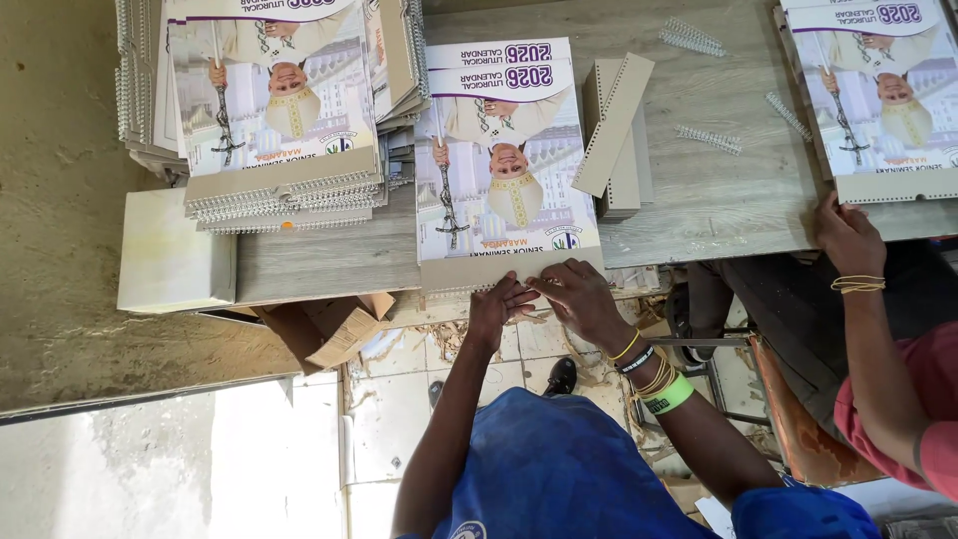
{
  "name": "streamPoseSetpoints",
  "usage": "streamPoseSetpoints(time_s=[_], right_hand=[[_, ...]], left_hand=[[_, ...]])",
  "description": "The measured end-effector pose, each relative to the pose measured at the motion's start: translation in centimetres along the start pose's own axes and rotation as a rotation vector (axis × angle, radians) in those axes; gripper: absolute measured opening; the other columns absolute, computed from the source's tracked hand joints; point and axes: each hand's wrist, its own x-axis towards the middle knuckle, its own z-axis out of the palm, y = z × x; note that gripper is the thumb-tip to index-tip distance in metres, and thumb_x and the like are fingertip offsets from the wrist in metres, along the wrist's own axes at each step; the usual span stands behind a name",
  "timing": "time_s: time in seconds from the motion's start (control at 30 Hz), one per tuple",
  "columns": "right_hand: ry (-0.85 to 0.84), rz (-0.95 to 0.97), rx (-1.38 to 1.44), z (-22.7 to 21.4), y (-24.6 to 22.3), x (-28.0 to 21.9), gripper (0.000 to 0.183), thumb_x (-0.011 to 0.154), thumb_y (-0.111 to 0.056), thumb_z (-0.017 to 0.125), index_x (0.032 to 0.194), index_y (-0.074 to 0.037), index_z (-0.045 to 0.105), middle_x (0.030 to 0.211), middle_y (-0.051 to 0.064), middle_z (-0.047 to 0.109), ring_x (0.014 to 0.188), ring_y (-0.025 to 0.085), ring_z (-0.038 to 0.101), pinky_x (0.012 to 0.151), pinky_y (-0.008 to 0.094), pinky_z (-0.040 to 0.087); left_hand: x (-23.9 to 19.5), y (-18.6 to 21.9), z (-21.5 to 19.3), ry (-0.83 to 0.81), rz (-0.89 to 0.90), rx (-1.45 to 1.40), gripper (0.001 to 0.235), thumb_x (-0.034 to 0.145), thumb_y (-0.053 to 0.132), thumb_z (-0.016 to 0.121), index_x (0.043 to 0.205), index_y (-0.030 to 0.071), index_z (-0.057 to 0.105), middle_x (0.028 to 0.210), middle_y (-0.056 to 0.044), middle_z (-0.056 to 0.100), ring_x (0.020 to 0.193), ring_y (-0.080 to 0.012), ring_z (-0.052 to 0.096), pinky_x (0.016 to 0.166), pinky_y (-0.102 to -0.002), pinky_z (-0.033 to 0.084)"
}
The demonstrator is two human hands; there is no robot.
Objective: Manually assembling and stacking printed calendars on a work table in a print shop.
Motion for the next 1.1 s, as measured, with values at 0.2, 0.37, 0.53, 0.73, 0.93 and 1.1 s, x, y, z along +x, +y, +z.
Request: streamPoseSetpoints(time_s=[0.2,0.37,0.53,0.73,0.93,1.1], right_hand=[[0.002,0.008,-0.107,-0.3,-1.0,-0.2,0.035,0.085,-0.004,0.082,0.11,-0.028,0.084,0.106,-0.002,0.069,0.103,0.024,0.066,0.085,0.039,0.054],[0.091,0.095,-0.276,0.8,-2.4,-0.9,0.031,0.088,-0.017,0.083,0.117,-0.028,0.08,0.13,0.002,0.066,0.123,0.029,0.062,0.1,0.046,0.048],[0.158,0.817,0.845,5.6,-5.0,-4.3,0.01,0.101,-0.02,0.073,0.097,-0.012,0.078,0.076,0.006,0.066,0.06,0.019,0.061,0.055,0.034,0.049],[0.472,1.172,1.527,10.5,-1.5,-4.4,0.029,0.106,-0.03,0.076,0.089,-0.008,0.068,0.078,0.012,0.068,0.056,0.018,0.063,0.049,0.03,0.049],[0.511,1.174,1.491,11.2,2.0,-6.0,0.03,0.099,-0.025,0.087,0.088,0.0,0.075,0.078,0.022,0.077,0.062,0.027,0.073,0.058,0.036,0.056],[0.629,1.144,1.479,8.6,3.6,-7.0,0.027,0.1,-0.014,0.084,0.089,0.0,0.064,0.075,0.02,0.074,0.06,0.024,0.07,0.059,0.034,0.054]], left_hand=[[0.7,-1.3,-0.5,0.024,0.046,0.044,0.024,0.097,0.019,0.083,0.099,-0.002,0.074,0.091,-0.023,0.079,0.092,-0.0416,0.082,0.078,-0.054,0.07],[-0.8,0.3,1.0,0.026,0.103,0.201,0.028,0.087,0.019,0.093,0.094,-0.005,0.081,0.095,-0.02,0.082,0.089,-0.0335,0.083,0.078,-0.049,0.07],[0.1,-0.8,1.3,0.18,0.112,0.208,0.029,0.079,0.017,0.097,0.074,-0.004,0.077,0.072,-0.019,0.076,0.066,-0.0226,0.078,0.065,-0.035,0.066],[-0.5,-0.3,2.1,0.303,0.15,0.422,0.031,0.077,0.031,0.094,0.068,0.005,0.08,0.068,-0.013,0.078,0.053,-0.0131,0.065,0.057,-0.026,0.053],[0.0,-0.6,2.3,0.249,0.13,0.437,0.029,0.076,0.025,0.096,0.07,0.004,0.077,0.07,-0.017,0.076,0.062,-0.02,0.076,0.056,-0.023,0.055],[-0.6,-0.4,2.5,0.247,0.108,0.401,0.028,0.078,0.025,0.095,0.081,0.002,0.08,0.078,-0.016,0.077,0.064,-0.0247,0.078,0.052,-0.026,0.059]])
